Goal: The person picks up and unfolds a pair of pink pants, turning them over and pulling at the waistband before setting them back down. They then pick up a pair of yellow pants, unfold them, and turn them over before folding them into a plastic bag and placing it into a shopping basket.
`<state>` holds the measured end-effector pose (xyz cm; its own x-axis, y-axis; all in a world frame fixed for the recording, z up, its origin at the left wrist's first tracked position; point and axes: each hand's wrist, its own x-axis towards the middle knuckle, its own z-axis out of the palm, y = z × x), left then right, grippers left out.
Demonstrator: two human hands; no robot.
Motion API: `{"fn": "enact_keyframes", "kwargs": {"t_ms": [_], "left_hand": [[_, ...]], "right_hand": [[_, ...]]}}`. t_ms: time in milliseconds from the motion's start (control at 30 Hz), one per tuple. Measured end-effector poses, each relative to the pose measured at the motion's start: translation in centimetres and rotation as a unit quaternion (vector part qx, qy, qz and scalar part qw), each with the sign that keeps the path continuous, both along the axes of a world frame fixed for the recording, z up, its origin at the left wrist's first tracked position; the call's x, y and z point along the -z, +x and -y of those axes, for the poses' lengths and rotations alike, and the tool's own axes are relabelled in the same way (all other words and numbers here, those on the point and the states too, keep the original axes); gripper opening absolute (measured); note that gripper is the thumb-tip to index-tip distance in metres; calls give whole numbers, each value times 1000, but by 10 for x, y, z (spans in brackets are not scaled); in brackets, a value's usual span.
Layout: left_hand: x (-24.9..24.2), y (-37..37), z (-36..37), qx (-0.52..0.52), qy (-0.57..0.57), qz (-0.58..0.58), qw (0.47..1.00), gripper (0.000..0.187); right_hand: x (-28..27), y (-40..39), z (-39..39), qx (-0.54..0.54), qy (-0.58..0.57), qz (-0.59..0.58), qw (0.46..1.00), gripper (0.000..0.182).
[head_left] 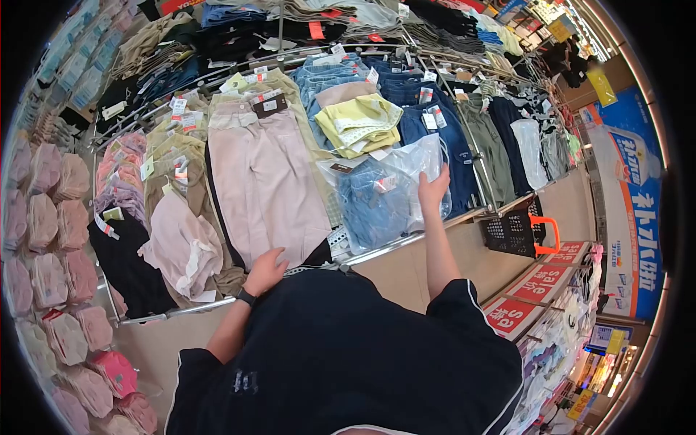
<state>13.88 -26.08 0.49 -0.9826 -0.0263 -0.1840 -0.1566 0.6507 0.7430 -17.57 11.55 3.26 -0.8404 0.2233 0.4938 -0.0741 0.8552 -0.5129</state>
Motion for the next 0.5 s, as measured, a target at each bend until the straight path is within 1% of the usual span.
{"fn": "enact_keyframes", "kwargs": {"t_ms": [33, 100, 133, 167, 200, 233, 267, 300, 367, 433, 467, 500], "left_hand": [[-1, -7, -5, -11, 19, -15, 1000, 41], [-12, -27, -16, -1, 92, 18, 996, 41], [-18, -37, -23, 3, 129, 33, 991, 41], [-21, -46, -30, 16, 130, 21, 991, 41], [-24, -55, -36, 28, 131, 10, 991, 40], [-28, -63, -40, 40, 129, -1, 991, 39], [-35, -69, -45, 32, 154, 6, 988, 39], [-45, -74, -50, 23, 178, 12, 984, 38], [-70, -81, -58, 8, 219, 19, 976, 37], [-98, -82, -64, -4, 250, 22, 968, 36], [-105, -82, -68, -15, 289, 13, 957, 35], [-111, -83, -71, -26, 328, 3, 944, 34]], "right_hand": [[3, -2, -12, 55, 0, 64, 996, 66], [6, -4, -36, 160, 0, 188, 969, 65], [15, -9, -56, 127, -15, 229, 965, 60], [41, -20, -88, 93, -30, 268, 958, 55], [54, -28, -104, 56, -44, 308, 949, 51], [46, -27, -101, 19, -23, 290, 957, 45], [30, -23, -92, -18, -3, 272, 962, 39], [14, -16, -81, -56, 18, 254, 965, 33], [-34, 23, -29, -150, -84, 202, 964, 18], [-80, 73, 30, -250, -75, 210, 942, 13], [-106, 100, 64, -299, -98, 211, 925, 13], [-92, 117, 86, -367, -73, 152, 915, 16]]}}
